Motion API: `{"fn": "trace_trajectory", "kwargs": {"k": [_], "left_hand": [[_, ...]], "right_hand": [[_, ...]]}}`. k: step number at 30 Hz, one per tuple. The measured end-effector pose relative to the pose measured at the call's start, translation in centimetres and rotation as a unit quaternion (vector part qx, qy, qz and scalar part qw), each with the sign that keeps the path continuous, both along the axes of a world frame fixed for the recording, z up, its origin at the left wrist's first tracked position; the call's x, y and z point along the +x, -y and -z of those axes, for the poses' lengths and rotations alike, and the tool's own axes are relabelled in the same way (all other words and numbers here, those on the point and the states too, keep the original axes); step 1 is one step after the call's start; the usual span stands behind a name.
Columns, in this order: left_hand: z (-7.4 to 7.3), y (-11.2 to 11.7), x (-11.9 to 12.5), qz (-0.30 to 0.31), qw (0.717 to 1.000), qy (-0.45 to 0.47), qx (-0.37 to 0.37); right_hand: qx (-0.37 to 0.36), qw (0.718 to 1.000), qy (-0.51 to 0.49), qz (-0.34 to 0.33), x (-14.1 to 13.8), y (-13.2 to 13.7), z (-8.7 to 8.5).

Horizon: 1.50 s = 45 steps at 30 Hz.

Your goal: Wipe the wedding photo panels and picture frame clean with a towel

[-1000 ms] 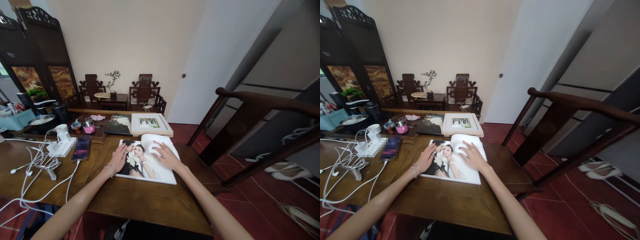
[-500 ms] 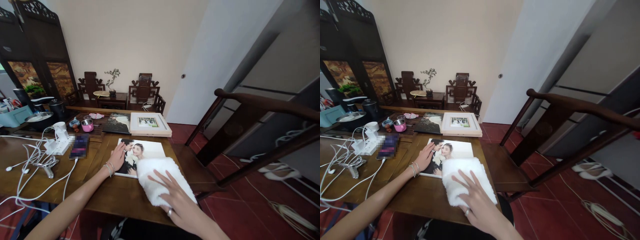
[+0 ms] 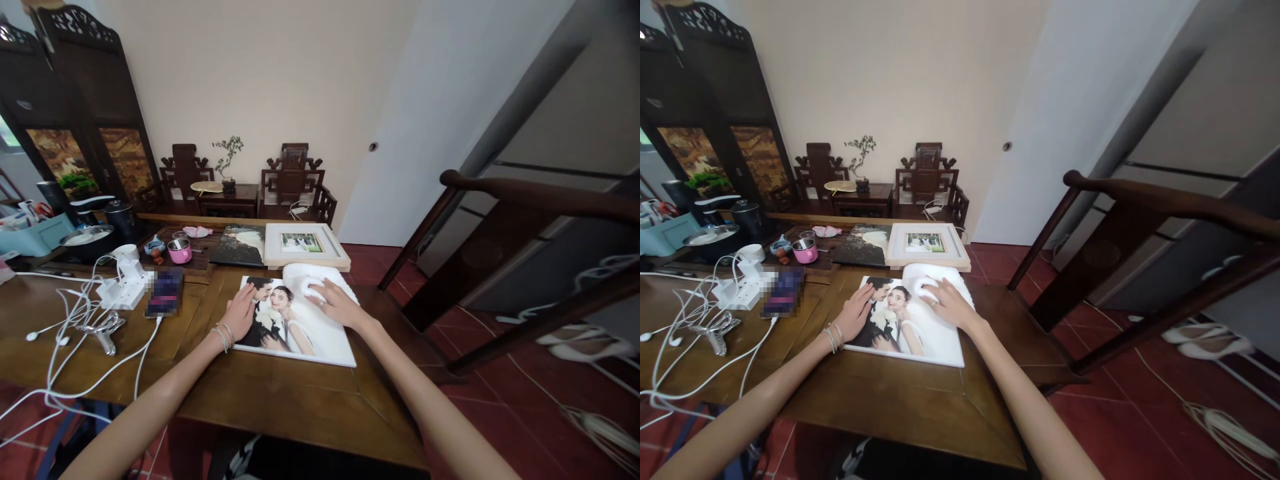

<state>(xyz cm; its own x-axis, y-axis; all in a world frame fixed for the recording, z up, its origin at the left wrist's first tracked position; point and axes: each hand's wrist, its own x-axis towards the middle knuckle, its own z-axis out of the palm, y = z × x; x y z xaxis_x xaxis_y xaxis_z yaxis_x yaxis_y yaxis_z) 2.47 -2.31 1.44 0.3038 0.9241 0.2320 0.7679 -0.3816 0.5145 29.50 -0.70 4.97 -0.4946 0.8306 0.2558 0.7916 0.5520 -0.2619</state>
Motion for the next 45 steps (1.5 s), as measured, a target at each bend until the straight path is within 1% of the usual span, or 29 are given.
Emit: {"fn": "trace_trajectory", "kwargs": {"k": [1, 3, 5, 10, 12, 14, 16, 18, 25, 27, 29, 31, 33, 38, 40, 42, 43, 45], "left_hand": [[0.0, 0.0, 0.0, -0.002, 1.0, 0.002, 0.0], [0.1, 0.0, 0.1, -0.007, 1.0, 0.007, -0.001], [0.1, 0.0, 0.1, -0.011, 1.0, 0.01, -0.002], [0.2, 0.1, 0.3, -0.012, 1.0, 0.012, 0.004], [0.1, 0.2, 0.3, -0.012, 1.0, 0.007, 0.0], [-0.1, 0.2, 0.4, -0.015, 1.0, 0.0, -0.009], [-0.4, 0.3, 0.5, -0.014, 1.0, -0.005, -0.016], [-0.5, 0.3, 0.5, -0.012, 1.0, -0.008, -0.019], [-0.2, 0.2, 0.2, -0.008, 0.999, 0.003, -0.032], [-0.2, 0.2, 0.2, -0.004, 1.0, 0.004, -0.026], [-0.2, 0.2, 0.2, -0.004, 1.0, 0.003, -0.024], [-0.2, 0.2, 0.2, -0.009, 1.0, 0.001, -0.027], [-0.3, 0.2, 0.2, -0.012, 1.0, 0.001, -0.027], [-0.4, 0.3, 0.5, -0.016, 1.0, -0.002, -0.027], [-0.3, 0.3, 0.5, -0.015, 0.999, -0.004, -0.029], [-0.3, 0.3, 0.6, -0.012, 1.0, -0.003, -0.024], [-0.2, 0.2, 0.6, -0.01, 1.0, -0.003, -0.02], [-0.1, 0.2, 0.5, -0.008, 1.0, -0.006, -0.013]], "right_hand": [[0.004, 1.0, 0.0, -0.003, -0.1, 0.3, 0.1], [0.016, 1.0, 0.001, -0.016, -0.2, 2.0, 0.3], [0.024, 0.999, 0.004, -0.029, -0.3, 4.7, 0.5], [0.008, 0.996, 0.028, -0.082, -0.6, 13.2, 0.2], [0.0, 0.994, 0.039, -0.106, -0.7, 15.5, -0.2], [-0.008, 0.99, 0.048, -0.129, -0.9, 16.5, -0.5], [-0.008, 0.989, 0.051, -0.141, -1.0, 16.1, -0.6], [-0.004, 0.989, 0.046, -0.138, -1.1, 14.5, -0.6], [0.016, 0.998, 0.029, -0.05, -1.9, 4.8, 0.1], [0.027, 0.999, 0.033, -0.031, -2.2, 2.8, 0.3], [0.033, 0.998, 0.041, -0.017, -2.5, 1.8, 0.4], [0.039, 0.998, 0.048, -0.013, -2.8, 2.2, 0.5], [0.04, 0.998, 0.052, -0.025, -3.1, 3.9, 0.5], [0.019, 0.995, 0.063, -0.077, -3.9, 11.3, 0.0], [0.005, 0.993, 0.065, -0.098, -4.1, 13.6, -0.2], [-0.009, 0.991, 0.062, -0.115, -4.1, 14.3, -0.5], [-0.014, 0.991, 0.06, -0.12, -4.1, 14.0, -0.7], [-0.017, 0.992, 0.052, -0.117, -4.1, 12.2, -0.8]]}}
